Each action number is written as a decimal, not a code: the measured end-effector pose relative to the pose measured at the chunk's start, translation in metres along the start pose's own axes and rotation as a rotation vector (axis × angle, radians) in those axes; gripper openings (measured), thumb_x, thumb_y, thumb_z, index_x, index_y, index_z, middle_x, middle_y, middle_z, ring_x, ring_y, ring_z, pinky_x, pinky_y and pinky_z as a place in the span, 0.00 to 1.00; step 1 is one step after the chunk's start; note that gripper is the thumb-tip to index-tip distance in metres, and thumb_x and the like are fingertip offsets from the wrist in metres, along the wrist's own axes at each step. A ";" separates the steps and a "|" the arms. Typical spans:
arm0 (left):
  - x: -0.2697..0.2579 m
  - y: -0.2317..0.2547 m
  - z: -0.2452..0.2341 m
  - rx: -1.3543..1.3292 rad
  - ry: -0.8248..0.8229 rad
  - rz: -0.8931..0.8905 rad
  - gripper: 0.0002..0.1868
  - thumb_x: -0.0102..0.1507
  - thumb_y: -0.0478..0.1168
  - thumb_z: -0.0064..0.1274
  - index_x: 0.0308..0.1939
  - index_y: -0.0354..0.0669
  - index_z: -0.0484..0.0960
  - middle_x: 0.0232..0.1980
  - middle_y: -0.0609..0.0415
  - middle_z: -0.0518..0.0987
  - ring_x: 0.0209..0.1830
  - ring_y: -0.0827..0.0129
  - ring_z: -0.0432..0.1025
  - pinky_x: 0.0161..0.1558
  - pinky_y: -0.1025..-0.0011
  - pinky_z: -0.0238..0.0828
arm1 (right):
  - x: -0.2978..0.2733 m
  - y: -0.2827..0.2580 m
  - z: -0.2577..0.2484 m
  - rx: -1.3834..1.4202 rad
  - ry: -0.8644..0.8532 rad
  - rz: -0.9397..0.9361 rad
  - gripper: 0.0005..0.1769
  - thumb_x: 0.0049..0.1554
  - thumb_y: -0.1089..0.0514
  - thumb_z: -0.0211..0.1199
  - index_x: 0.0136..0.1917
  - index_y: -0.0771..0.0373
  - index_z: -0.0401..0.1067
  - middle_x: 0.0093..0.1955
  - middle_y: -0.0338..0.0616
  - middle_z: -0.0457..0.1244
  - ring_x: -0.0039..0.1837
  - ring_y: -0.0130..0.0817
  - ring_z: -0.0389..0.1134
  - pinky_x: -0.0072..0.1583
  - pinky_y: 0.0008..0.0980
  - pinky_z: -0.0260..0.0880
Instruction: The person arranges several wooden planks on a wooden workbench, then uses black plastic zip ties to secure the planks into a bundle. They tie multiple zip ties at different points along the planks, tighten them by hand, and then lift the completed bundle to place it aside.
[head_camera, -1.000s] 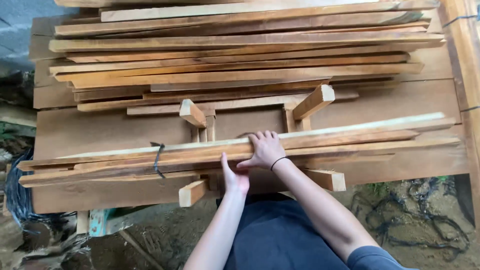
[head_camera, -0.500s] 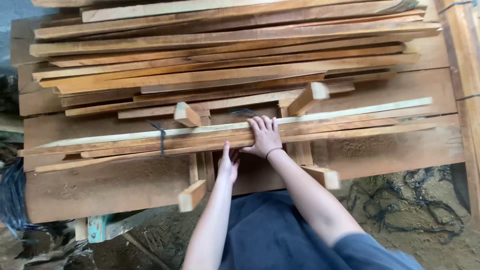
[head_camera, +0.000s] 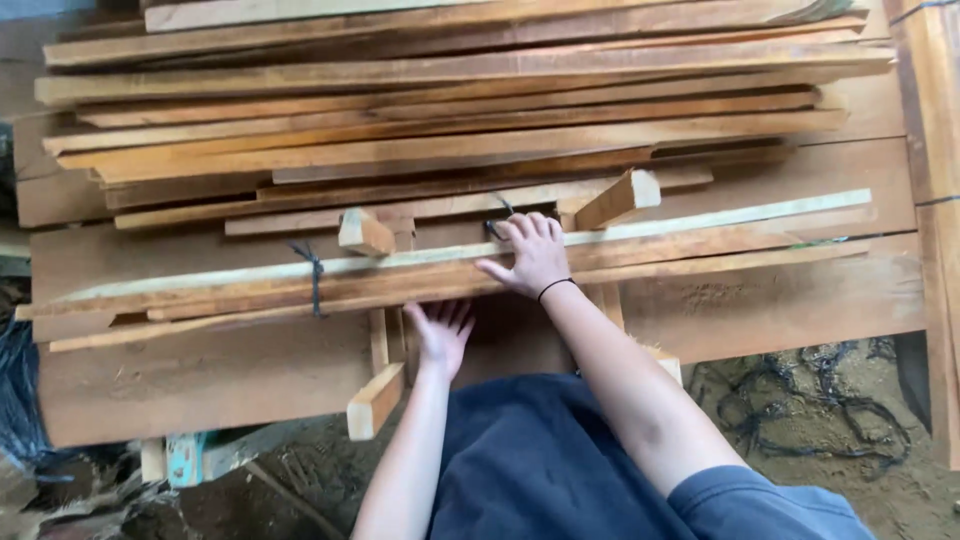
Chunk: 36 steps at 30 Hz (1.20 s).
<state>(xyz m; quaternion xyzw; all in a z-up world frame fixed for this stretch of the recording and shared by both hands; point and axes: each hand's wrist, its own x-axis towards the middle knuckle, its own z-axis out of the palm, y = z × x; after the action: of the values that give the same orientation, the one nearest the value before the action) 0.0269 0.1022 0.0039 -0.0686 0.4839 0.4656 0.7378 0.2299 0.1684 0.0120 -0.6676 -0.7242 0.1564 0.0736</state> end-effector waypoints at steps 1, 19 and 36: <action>-0.007 0.003 0.001 -0.048 0.027 -0.027 0.70 0.55 0.84 0.46 0.82 0.45 0.33 0.84 0.39 0.38 0.84 0.40 0.39 0.80 0.38 0.30 | 0.008 0.009 0.002 -0.008 0.121 -0.028 0.38 0.50 0.21 0.61 0.63 0.46 0.69 0.64 0.37 0.61 0.71 0.43 0.58 0.72 0.54 0.52; 0.020 0.027 0.049 -0.423 0.411 0.085 0.51 0.63 0.79 0.25 0.81 0.55 0.53 0.85 0.54 0.47 0.84 0.53 0.42 0.82 0.48 0.32 | 0.116 0.034 -0.030 0.195 -1.139 0.396 0.70 0.45 0.05 0.36 0.71 0.66 0.69 0.77 0.55 0.58 0.81 0.47 0.55 0.81 0.45 0.47; -0.007 0.092 0.130 -0.413 0.339 0.146 0.60 0.53 0.87 0.33 0.81 0.64 0.43 0.86 0.56 0.39 0.86 0.55 0.35 0.82 0.50 0.25 | 0.126 0.021 -0.064 0.302 -1.139 0.328 0.44 0.50 0.21 0.44 0.54 0.63 0.68 0.55 0.46 0.56 0.59 0.40 0.55 0.61 0.38 0.50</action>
<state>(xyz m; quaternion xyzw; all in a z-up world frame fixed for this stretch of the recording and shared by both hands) 0.0419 0.2208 0.1097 -0.2595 0.4988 0.5882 0.5812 0.2574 0.3030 0.0525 -0.5641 -0.5071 0.5990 -0.2567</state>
